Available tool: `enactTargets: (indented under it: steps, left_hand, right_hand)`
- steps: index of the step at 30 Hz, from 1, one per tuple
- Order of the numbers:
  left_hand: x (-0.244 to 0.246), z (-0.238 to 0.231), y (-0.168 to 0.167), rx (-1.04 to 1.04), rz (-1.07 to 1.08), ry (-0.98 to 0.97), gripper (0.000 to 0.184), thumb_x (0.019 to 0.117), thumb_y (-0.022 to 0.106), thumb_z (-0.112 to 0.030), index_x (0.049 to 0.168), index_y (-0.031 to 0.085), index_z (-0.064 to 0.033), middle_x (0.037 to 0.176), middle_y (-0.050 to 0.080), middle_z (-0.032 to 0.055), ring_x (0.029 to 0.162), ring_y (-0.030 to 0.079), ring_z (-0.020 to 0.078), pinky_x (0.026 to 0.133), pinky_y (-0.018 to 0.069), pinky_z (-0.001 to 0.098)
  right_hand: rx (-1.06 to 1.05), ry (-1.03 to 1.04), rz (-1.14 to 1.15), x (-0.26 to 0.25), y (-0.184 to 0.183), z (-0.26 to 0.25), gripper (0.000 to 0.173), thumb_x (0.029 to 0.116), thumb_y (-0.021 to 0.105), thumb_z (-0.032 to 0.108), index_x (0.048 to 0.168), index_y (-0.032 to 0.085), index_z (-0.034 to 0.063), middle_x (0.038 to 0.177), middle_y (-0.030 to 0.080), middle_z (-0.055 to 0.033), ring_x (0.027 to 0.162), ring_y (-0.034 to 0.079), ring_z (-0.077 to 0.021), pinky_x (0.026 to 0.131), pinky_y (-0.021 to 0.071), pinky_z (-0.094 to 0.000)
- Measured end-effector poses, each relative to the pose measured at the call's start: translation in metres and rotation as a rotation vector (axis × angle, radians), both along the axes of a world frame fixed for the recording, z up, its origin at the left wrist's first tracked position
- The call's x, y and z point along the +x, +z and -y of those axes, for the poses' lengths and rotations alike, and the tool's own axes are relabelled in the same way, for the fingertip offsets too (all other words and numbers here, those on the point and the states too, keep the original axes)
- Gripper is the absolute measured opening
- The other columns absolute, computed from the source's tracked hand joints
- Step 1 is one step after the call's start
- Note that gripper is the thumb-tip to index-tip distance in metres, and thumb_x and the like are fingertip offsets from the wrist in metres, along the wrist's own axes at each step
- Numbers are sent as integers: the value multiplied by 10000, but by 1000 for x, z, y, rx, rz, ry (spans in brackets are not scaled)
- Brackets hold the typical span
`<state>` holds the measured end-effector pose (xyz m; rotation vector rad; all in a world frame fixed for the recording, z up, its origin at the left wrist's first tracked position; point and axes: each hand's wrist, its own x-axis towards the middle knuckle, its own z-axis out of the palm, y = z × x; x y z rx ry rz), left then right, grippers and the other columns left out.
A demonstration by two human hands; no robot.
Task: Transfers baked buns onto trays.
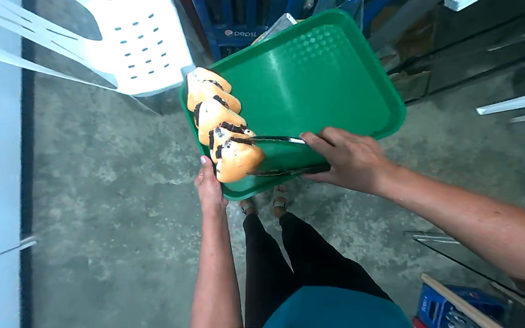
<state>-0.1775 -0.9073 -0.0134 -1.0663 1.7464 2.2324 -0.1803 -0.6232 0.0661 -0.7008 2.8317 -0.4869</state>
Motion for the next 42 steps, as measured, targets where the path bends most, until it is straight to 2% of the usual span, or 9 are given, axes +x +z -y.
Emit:
enactTargets:
  steps: [6,9,17,29,31,33,36,40,42]
  left_hand:
    - [9,59,-4,-189,-92,-49,459,1129,274,-345,1123,638,-65,904,732,-15,844,719,78,789,619,311]
    - [15,89,3,-272,-95,-17,483,1134,218,-333,1202,596,-40,979,726,-7,914,713,79,854,605,311]
    - [28,117,13,-282,-153,36,484,1131,144,-314,1293,535,-81,1075,712,-19,1003,694,74,914,578,293]
    - [25,74,-4,-172,-151,-7,501,1129,125,-306,1253,549,-69,1040,723,1,982,706,91,889,594,308]
    - [24,72,-7,-178,-156,-14,495,1131,145,-307,1245,562,-66,1033,728,3,977,709,92,894,594,307]
    - [23,69,-8,-202,-145,-18,493,1132,157,-307,1215,582,-72,1003,732,-6,951,714,87,879,598,302]
    - [22,61,-6,-254,-105,-1,483,1134,182,-302,1137,606,-69,925,733,-26,887,719,71,833,608,290]
    - [18,41,1,-285,-38,-30,471,1132,228,-335,1084,621,-81,846,714,-49,807,709,49,765,614,277]
    - [14,29,1,-246,-19,-14,475,1125,263,-385,1055,634,-96,829,710,-35,775,707,63,727,616,294]
  right_hand:
    - [-194,-560,85,-6,26,-103,743,868,777,448,1446,552,38,1194,651,-232,966,639,-337,834,523,-532]
    - [14,-767,239,13,-12,-164,702,902,798,356,1461,532,24,1294,610,-304,1099,630,-495,919,475,-702]
    - [238,-952,555,87,-115,-151,1058,744,924,409,1540,357,2,1321,526,-341,1080,615,-535,818,523,-679]
    - [-1,-840,592,84,-142,-165,875,814,884,353,1510,459,35,1257,602,-291,1061,639,-470,847,518,-664]
    - [-356,-950,747,81,-144,-179,612,918,780,300,1444,555,82,1121,697,-151,895,677,-248,780,571,-466]
    - [-810,-1066,1010,80,-142,-190,351,1059,484,327,1304,581,96,919,685,-21,607,596,-63,522,510,-216]
    - [-1187,-1011,1184,86,-142,-214,585,975,478,599,1288,556,111,918,680,-2,583,591,-50,484,489,-175]
    - [-938,-897,915,79,-76,-218,742,813,678,681,1307,581,135,909,689,51,578,584,-21,501,497,-174]
    - [-679,-692,666,63,-34,-201,569,836,667,418,1299,604,93,975,695,30,674,609,5,599,533,-176]
